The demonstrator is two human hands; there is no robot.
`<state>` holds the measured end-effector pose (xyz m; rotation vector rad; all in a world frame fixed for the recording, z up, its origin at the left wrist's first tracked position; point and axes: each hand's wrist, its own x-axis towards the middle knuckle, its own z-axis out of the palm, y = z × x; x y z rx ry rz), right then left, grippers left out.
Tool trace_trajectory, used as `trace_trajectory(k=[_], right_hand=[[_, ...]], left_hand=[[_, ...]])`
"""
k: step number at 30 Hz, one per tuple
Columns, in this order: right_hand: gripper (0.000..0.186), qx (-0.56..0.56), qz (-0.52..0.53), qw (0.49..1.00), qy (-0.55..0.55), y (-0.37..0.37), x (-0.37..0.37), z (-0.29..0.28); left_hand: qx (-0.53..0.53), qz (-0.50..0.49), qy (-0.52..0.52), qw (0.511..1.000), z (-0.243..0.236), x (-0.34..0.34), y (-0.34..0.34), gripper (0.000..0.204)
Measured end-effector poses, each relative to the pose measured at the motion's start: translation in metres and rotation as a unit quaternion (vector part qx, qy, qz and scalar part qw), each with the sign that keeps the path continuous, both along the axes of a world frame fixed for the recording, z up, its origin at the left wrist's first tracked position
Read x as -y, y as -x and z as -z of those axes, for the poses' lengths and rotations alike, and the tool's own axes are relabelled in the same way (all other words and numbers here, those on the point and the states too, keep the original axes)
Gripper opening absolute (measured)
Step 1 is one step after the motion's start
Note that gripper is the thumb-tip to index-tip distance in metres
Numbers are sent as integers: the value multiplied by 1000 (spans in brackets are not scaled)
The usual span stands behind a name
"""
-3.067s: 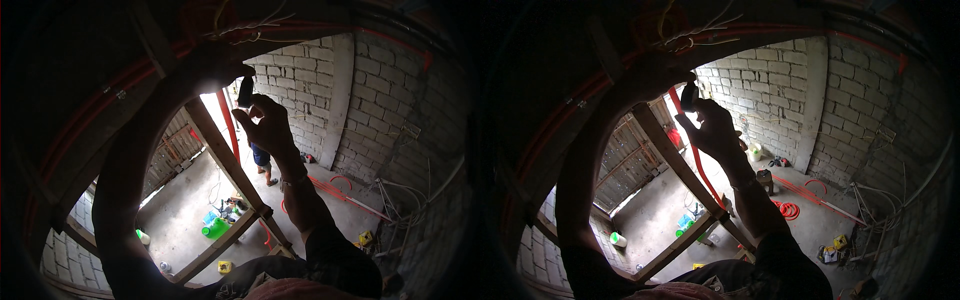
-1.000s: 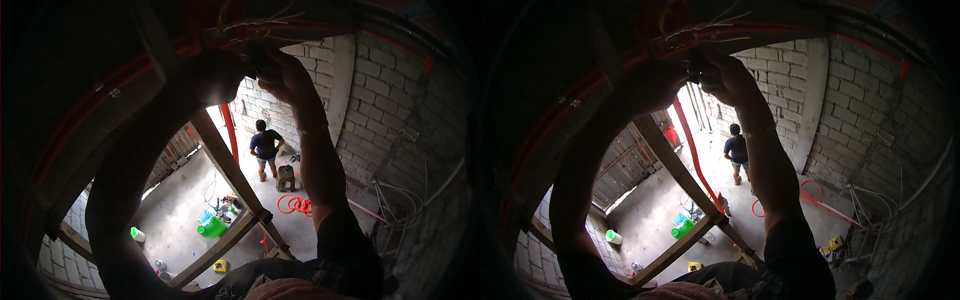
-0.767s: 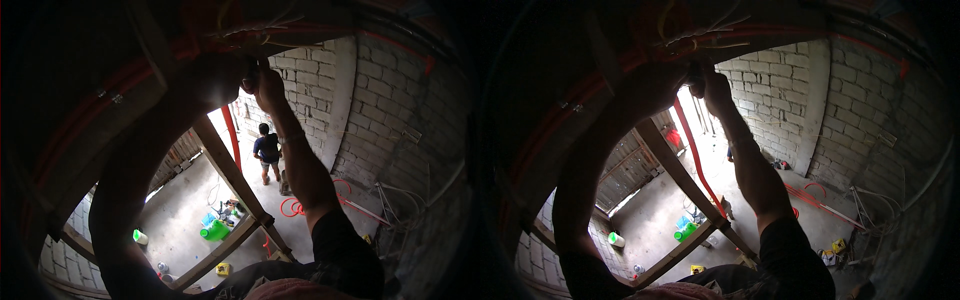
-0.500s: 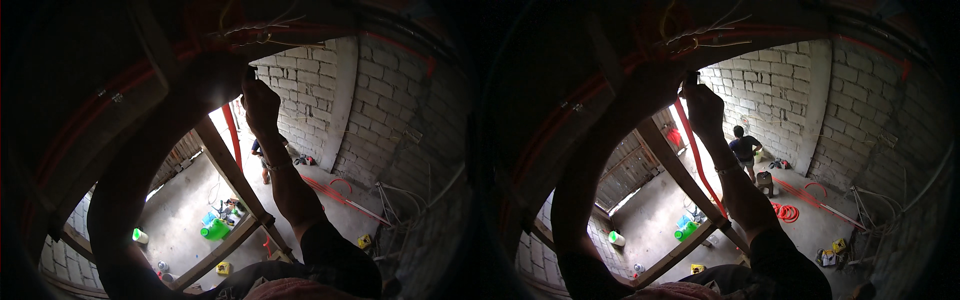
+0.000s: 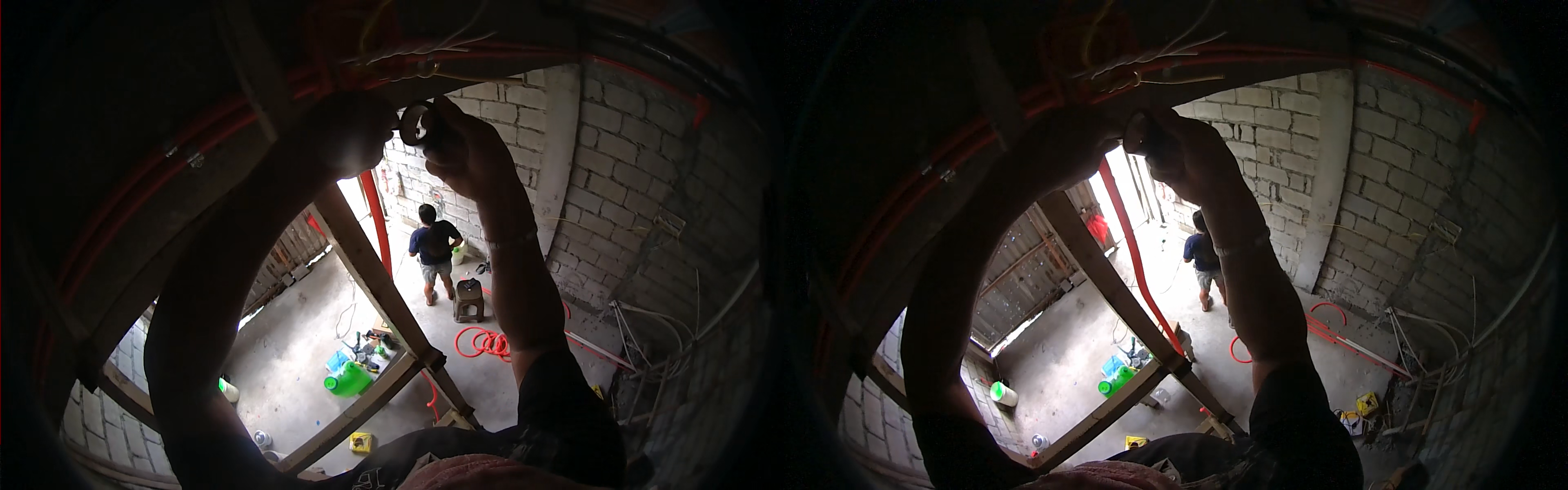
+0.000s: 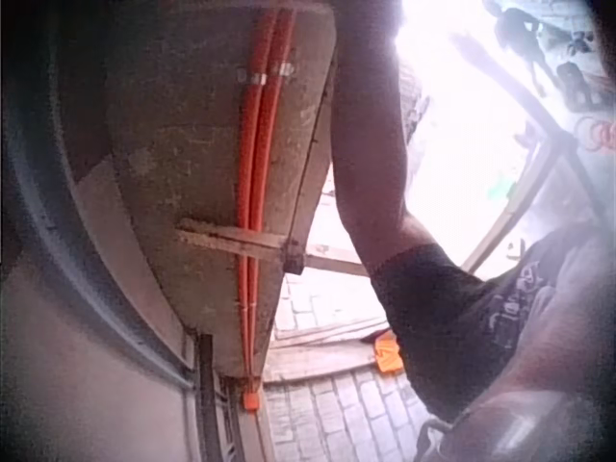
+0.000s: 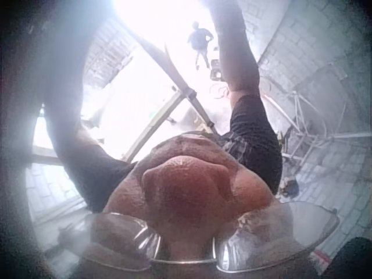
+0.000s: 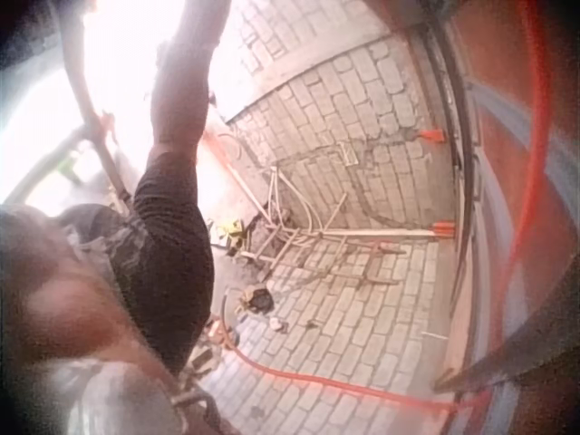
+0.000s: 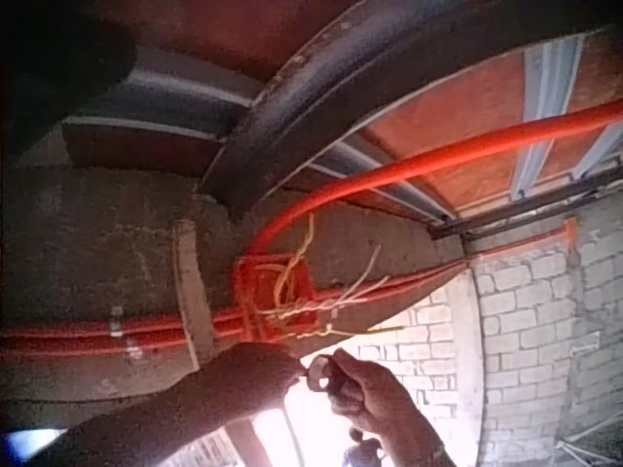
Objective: The person connects electrical wires inside a ceiling junction box using pliers to twist them together and then wrapping the connection with electrical tape.
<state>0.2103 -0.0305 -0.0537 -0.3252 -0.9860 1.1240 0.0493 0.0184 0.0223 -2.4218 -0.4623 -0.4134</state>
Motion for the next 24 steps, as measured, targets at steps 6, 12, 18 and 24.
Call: trace_trajectory(k=[6, 12, 18, 24], right_hand=[[29, 154, -34, 984, -78, -30, -49, -15], [38, 83, 153, 983, -55, -7, -74, -2], [32, 120, 302, 931, -164, 23, -71, 31], [33, 302, 539, 769, -163, 52, -41, 43]], left_hand=[[28, 53, -18, 998, 0, -6, 2, 18], [82, 29, -18, 996, 0, 0, -2, 20], [103, 98, 1, 990, -3, -2, 1, 11], [82, 28, -67, 994, 0, 8, 1, 14]])
